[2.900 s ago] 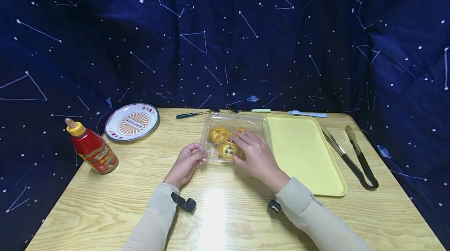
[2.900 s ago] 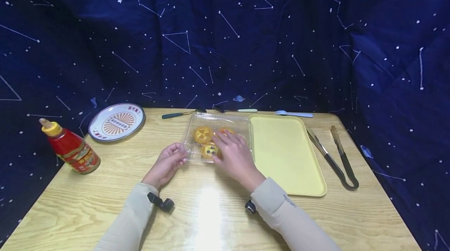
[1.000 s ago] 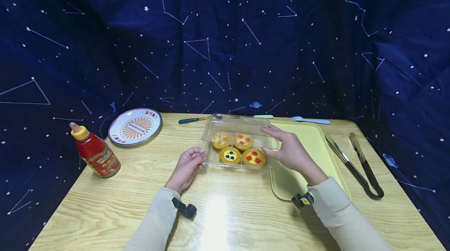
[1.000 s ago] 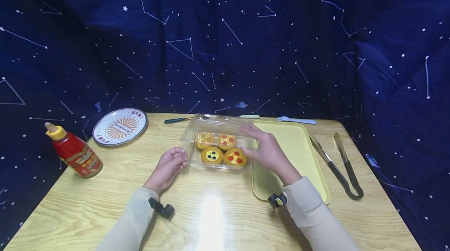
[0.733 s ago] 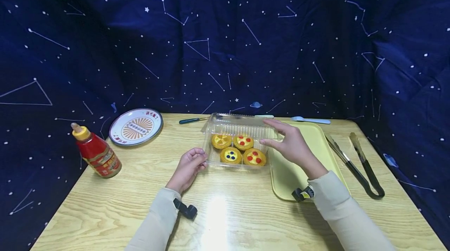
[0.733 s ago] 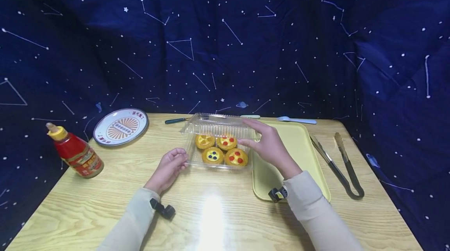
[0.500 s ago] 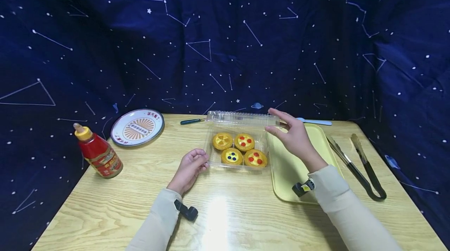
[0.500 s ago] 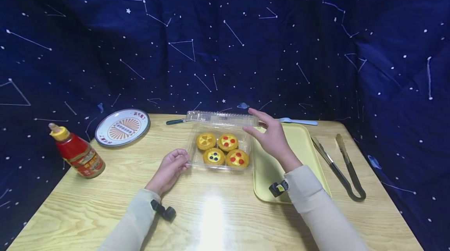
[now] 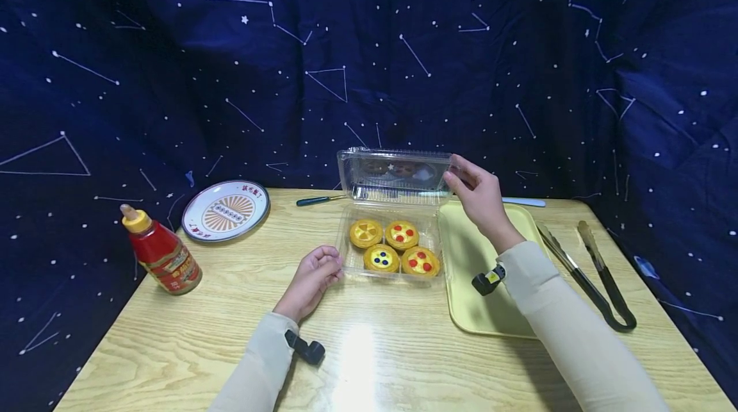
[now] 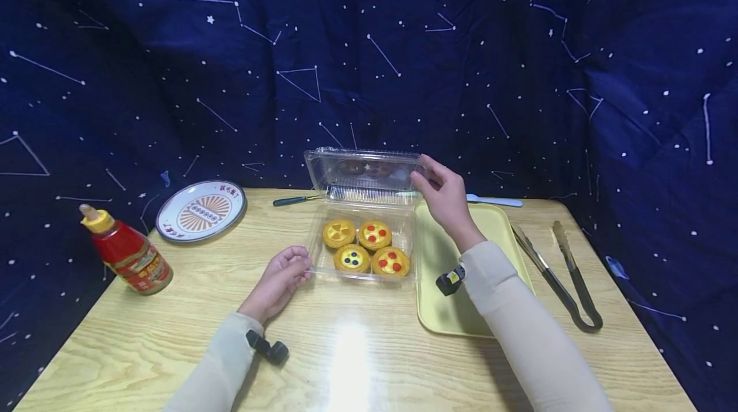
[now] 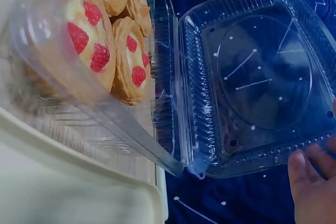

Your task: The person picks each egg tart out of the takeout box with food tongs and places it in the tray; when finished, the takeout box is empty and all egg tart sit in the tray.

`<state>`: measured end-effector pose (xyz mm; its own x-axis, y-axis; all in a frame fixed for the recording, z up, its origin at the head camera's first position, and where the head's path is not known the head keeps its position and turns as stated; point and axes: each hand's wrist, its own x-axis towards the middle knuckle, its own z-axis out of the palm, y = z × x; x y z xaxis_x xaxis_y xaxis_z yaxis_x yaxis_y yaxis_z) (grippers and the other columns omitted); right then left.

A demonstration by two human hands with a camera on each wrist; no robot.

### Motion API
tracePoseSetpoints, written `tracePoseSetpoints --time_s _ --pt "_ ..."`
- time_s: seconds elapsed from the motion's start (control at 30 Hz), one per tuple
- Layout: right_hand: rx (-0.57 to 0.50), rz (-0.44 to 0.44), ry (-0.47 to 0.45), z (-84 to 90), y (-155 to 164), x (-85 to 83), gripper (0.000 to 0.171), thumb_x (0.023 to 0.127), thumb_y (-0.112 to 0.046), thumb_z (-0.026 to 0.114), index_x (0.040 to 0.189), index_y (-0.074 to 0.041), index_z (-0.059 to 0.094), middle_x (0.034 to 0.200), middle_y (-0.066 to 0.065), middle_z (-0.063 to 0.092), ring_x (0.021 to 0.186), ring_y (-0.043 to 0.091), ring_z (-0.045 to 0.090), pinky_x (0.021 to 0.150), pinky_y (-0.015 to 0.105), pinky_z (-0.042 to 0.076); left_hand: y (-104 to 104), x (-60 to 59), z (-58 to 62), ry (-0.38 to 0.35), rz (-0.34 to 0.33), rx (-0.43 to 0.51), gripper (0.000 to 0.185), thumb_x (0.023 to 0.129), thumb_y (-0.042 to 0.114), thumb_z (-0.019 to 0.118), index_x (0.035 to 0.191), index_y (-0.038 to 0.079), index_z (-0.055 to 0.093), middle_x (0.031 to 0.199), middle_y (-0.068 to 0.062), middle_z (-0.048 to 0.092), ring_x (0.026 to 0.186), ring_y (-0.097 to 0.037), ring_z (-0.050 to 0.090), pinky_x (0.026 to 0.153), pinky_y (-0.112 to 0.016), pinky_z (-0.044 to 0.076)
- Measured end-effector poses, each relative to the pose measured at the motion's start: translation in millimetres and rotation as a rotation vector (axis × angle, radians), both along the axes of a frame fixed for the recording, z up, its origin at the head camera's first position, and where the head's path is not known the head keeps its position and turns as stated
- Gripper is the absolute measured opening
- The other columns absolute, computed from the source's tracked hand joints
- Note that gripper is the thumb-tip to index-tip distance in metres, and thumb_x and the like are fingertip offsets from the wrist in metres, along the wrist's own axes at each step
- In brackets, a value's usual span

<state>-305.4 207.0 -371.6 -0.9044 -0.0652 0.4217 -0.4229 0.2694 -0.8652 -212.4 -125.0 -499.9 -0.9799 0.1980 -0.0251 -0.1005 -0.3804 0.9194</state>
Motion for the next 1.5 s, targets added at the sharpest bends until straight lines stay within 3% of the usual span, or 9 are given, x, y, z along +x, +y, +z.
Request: tracePoseSetpoints --time_s 0.17,0.4,0.53,0.77,0.93,1.13,1.23,1.37,1.5 --pt "0.007 -0.012 -0.039 -3.8 -1.3 -11.0 0.049 0.097 -0.017 0.064 0.143 -0.005 0.05 0.128 0.02 0.055 0.107 0.013 0.057 0.082 0.015 0.048 -2.0 0.4 1.1 0.014 -0.014 -0.005 0.019 0.094 -0.001 0.06 0.108 -0.002 0.048 0.084 -0.002 0.059 0.073 -0.015 0.059 0.066 -0.022 0.049" --pt "0.022 -0.014 -0.135 -19.5 2.3 -24.7 0.049 0.099 -0.015 0.062 0.144 -0.003 0.047 0.112 0.008 0.054 0.095 0.008 0.054 0.078 0.015 0.045 -1.8 0.0 1.3 0.021 -0.014 -0.042 0.022 0.092 0.001 0.062 0.107 -0.003 0.047 0.079 0.0 0.059 0.069 -0.012 0.057 0.062 -0.021 0.047" --pt "-0.05 -0.006 -0.223 -29.9 5.5 -28.3 0.05 0.099 -0.013 0.06 0.146 -0.002 0.044 0.117 0.008 0.054 0.097 0.006 0.055 0.083 0.019 0.049 -0.9 -0.4 -0.2 0.025 -0.017 -0.05 0.023 0.092 0.0 0.062 0.108 -0.005 0.046 0.079 -0.001 0.059 0.068 -0.012 0.057 0.061 -0.021 0.046" --pt "-0.076 -0.008 -0.313 -44.1 8.9 -32.8 0.053 0.101 -0.017 0.058 0.148 -0.003 0.04 0.12 0.007 0.051 0.099 0.006 0.054 0.096 0.042 0.049 -0.1 -1.7 -2.4 0.039 -0.024 -0.052 0.018 0.094 0.003 0.063 0.104 0.0 0.048 0.081 -0.002 0.059 0.07 -0.012 0.057 0.062 -0.021 0.046" --pt "-0.054 -0.008 -0.34 -53.1 8.2 -34.4 0.053 0.101 -0.015 0.057 0.149 -0.002 0.038 0.122 0.012 0.05 0.097 0.007 0.054 0.089 0.038 0.053 -0.6 -1.2 -2.2 0.032 -0.014 -0.062 0.016 0.094 0.002 0.061 0.103 0.001 0.048 0.081 -0.001 0.058 0.07 -0.012 0.056 0.062 -0.021 0.046" --pt "-0.056 0.01 -0.41 -49.6 7.2 -22.7 0.054 0.101 -0.008 0.053 0.15 0.002 0.033 0.132 0.026 0.046 0.109 0.026 0.055 0.094 0.046 0.049 1.3 -0.2 -0.9 0.017 -0.002 -0.069 0.014 0.095 0.0 0.059 0.105 0.001 0.048 0.081 -0.001 0.058 0.071 -0.013 0.056 0.063 -0.021 0.047" --pt "-0.03 0.023 -0.412 -52.7 8.3 -21.2 0.055 0.102 -0.011 0.053 0.151 0.002 0.031 0.132 0.026 0.045 0.106 0.023 0.056 0.095 0.051 0.047 1.0 -0.4 -1.7 0.016 -0.003 -0.068 0.015 0.095 0.0 0.06 0.104 0.002 0.049 0.081 -0.001 0.057 0.072 -0.013 0.056 0.063 -0.021 0.047" --pt "0.009 0.029 -0.393 -63.8 13.4 -27.1 0.06 0.102 -0.02 0.055 0.154 -0.004 0.028 0.133 0.021 0.044 0.105 0.016 0.055 0.093 0.045 0.05 -0.2 -0.7 -2.0 0.018 -0.01 -0.07 0.017 0.094 0.003 0.063 0.104 0.003 0.049 0.081 -0.001 0.058 0.073 -0.014 0.057 0.064 -0.021 0.048" --pt "0.026 0.036 -0.397 -58.4 15.8 -24.2 0.066 0.101 -0.022 0.058 0.155 -0.006 0.024 0.139 0.022 0.042 0.117 0.028 0.051 0.093 0.044 0.051 -0.5 -0.9 -1.4 0.021 -0.009 -0.075 0.018 0.094 0.004 0.063 0.104 0.003 0.049 0.082 -0.001 0.058 0.073 -0.014 0.057 0.065 -0.022 0.048"
